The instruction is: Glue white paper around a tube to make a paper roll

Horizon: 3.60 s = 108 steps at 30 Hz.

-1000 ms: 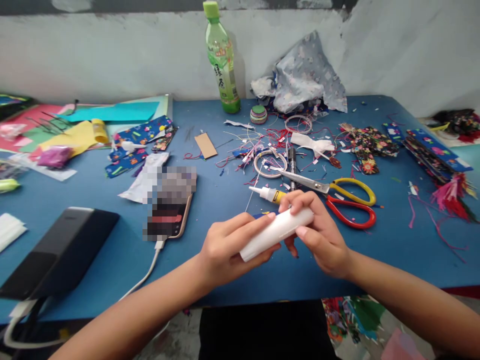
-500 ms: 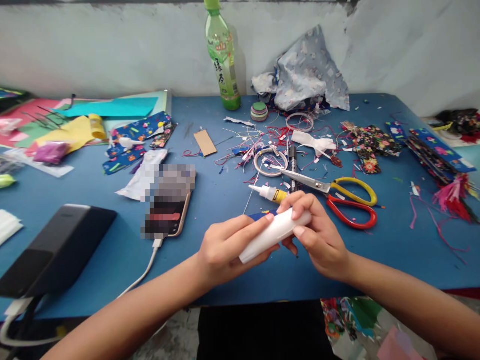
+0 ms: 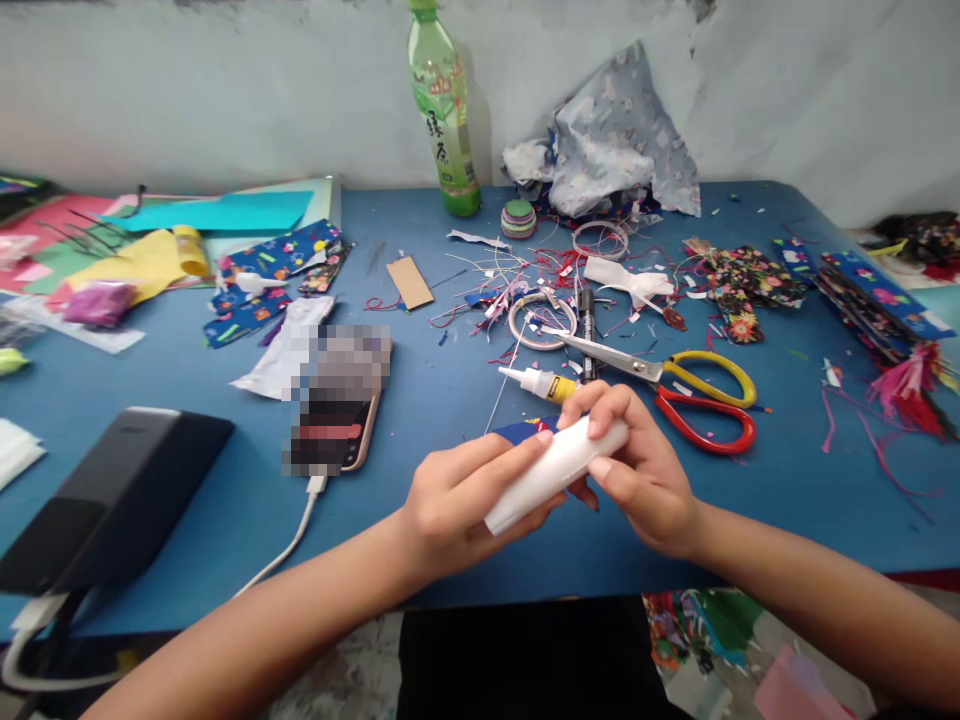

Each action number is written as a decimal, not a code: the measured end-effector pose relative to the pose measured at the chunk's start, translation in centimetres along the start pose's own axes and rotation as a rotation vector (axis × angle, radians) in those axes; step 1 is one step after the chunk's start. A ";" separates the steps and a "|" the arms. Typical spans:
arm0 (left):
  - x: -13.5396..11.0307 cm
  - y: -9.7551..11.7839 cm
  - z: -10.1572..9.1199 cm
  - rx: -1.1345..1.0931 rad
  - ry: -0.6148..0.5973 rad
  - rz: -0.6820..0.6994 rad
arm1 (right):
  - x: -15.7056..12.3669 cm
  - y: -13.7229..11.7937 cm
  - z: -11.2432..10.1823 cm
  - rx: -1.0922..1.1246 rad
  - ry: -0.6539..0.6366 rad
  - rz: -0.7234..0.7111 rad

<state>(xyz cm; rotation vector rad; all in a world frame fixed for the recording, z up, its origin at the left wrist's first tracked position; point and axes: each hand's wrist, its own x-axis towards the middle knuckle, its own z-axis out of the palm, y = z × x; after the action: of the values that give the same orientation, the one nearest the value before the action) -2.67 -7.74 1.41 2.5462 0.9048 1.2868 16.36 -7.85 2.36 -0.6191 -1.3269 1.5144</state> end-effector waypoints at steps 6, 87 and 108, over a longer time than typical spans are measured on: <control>-0.2 0.0 0.0 0.000 0.003 -0.009 | -0.1 0.2 0.0 0.016 0.012 0.015; 0.7 0.7 -0.1 -0.126 0.060 -0.082 | -0.1 0.0 0.4 -0.020 0.092 0.066; 1.8 0.1 -0.8 -0.308 0.047 -0.125 | 1.1 -2.5 -1.6 -0.563 -0.032 -0.206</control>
<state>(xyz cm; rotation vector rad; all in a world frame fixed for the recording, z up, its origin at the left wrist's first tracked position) -2.48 -6.91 3.17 2.1995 0.7896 1.3370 18.18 -6.36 4.48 -0.7781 -1.7997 0.9835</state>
